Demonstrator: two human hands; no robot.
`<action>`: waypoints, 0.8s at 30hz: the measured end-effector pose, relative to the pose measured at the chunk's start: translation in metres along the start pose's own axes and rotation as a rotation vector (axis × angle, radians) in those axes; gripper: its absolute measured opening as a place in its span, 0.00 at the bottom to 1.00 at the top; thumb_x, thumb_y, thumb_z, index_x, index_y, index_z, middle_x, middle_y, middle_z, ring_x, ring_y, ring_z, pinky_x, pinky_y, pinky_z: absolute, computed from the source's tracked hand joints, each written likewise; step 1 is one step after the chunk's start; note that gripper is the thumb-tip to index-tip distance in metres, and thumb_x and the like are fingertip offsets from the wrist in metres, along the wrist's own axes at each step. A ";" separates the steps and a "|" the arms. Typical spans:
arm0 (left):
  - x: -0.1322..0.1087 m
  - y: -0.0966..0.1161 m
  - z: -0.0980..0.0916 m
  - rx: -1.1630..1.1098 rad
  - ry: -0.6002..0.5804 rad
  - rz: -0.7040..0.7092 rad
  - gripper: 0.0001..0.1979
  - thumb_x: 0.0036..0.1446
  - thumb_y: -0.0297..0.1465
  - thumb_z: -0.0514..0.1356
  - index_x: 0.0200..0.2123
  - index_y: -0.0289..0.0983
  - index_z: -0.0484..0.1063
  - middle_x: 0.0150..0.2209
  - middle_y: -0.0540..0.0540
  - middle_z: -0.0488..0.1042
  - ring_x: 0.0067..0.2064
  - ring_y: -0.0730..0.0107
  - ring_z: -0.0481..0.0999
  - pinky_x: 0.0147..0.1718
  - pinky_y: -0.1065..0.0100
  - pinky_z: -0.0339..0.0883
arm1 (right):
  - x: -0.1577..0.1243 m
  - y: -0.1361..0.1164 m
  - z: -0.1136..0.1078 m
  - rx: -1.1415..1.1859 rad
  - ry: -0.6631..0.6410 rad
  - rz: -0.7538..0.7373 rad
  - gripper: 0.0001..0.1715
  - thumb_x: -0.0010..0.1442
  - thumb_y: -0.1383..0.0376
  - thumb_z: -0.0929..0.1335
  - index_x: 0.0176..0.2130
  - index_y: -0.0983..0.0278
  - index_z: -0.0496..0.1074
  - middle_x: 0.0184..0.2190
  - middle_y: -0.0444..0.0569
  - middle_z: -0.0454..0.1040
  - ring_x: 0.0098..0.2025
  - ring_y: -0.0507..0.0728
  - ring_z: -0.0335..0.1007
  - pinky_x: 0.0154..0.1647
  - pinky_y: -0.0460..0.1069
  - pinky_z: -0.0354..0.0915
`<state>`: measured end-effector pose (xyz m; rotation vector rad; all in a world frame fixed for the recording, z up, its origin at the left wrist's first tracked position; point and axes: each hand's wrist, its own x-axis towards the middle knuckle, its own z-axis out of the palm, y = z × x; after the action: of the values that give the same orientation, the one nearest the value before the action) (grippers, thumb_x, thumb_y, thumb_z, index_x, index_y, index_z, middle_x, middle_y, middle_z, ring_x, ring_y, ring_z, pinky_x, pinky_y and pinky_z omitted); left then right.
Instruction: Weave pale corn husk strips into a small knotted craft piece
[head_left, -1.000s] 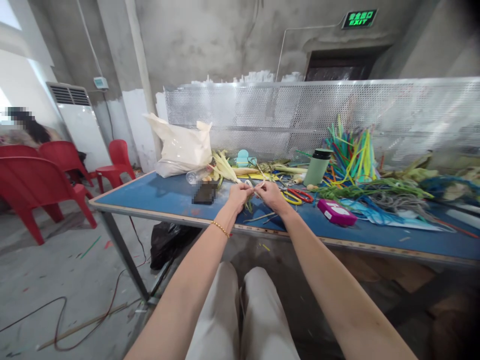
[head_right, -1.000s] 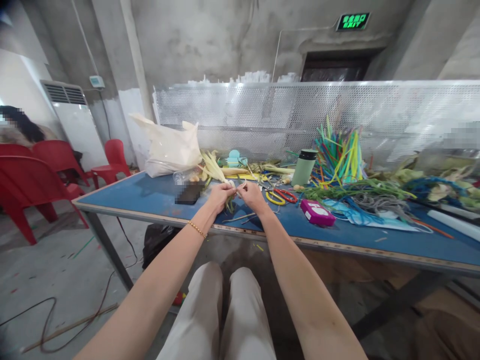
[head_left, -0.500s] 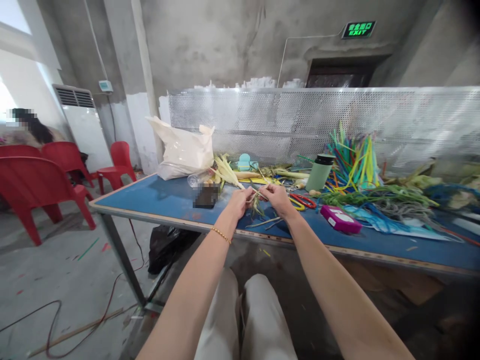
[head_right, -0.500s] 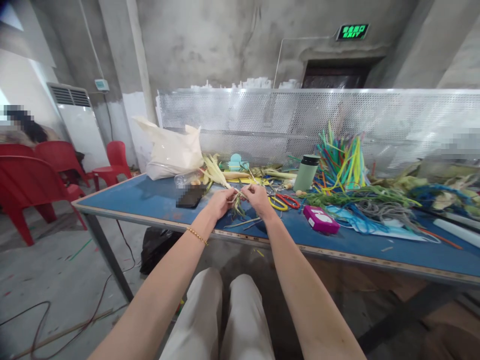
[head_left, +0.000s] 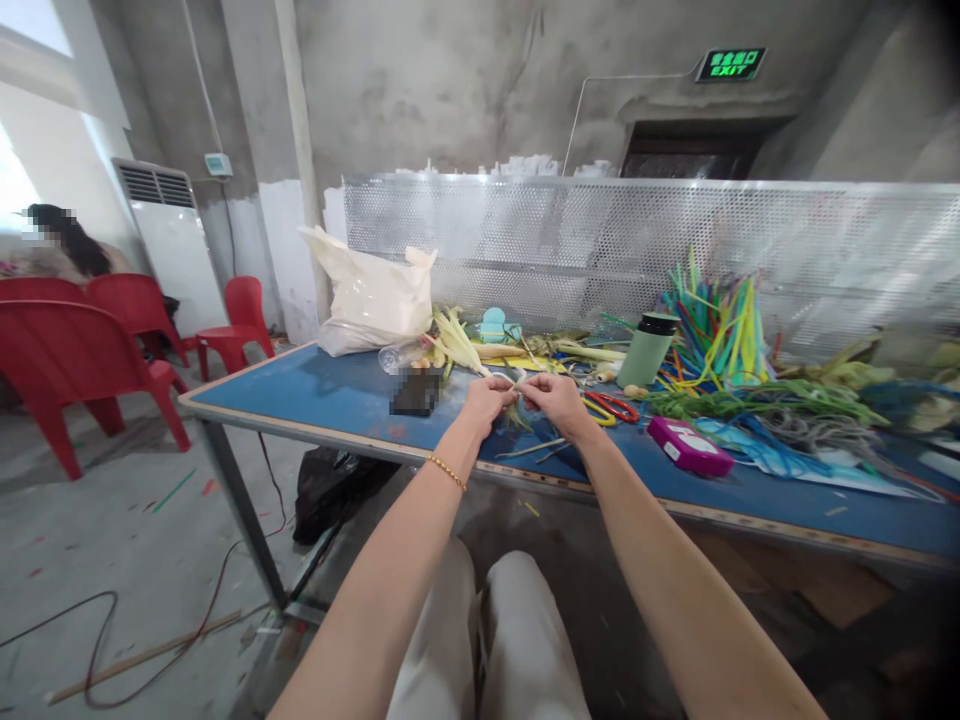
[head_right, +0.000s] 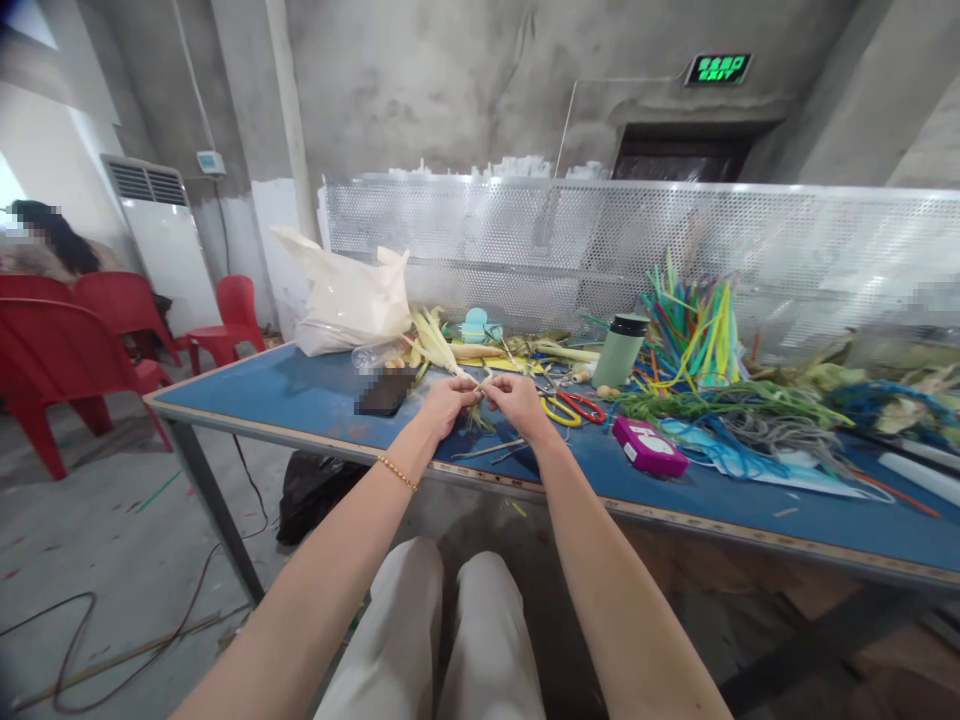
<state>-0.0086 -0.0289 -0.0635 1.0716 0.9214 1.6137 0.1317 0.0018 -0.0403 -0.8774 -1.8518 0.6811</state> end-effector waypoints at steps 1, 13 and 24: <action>-0.001 0.001 0.000 0.007 -0.002 -0.006 0.12 0.35 0.26 0.73 0.25 0.31 0.75 0.20 0.49 0.70 0.23 0.78 0.65 0.25 0.72 0.57 | 0.000 0.000 0.000 -0.007 0.003 -0.003 0.20 0.47 0.50 0.73 0.24 0.65 0.73 0.17 0.46 0.72 0.20 0.53 0.67 0.24 0.48 0.63; 0.001 0.002 0.004 0.126 0.021 0.104 0.09 0.35 0.27 0.71 0.20 0.33 0.73 0.17 0.52 0.67 0.23 0.77 0.62 0.25 0.72 0.57 | -0.001 0.000 0.000 0.019 -0.030 0.002 0.17 0.45 0.53 0.73 0.23 0.65 0.73 0.16 0.45 0.70 0.18 0.51 0.63 0.21 0.47 0.61; -0.001 0.005 0.006 0.072 0.110 0.014 0.12 0.41 0.25 0.70 0.16 0.33 0.69 0.16 0.51 0.65 0.21 0.78 0.60 0.24 0.70 0.55 | 0.002 0.005 0.002 -0.240 -0.044 -0.141 0.09 0.51 0.63 0.68 0.26 0.65 0.75 0.19 0.46 0.74 0.22 0.53 0.67 0.26 0.47 0.61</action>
<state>-0.0039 -0.0306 -0.0571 1.0484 1.0536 1.6756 0.1308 0.0061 -0.0438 -0.8794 -2.0422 0.3993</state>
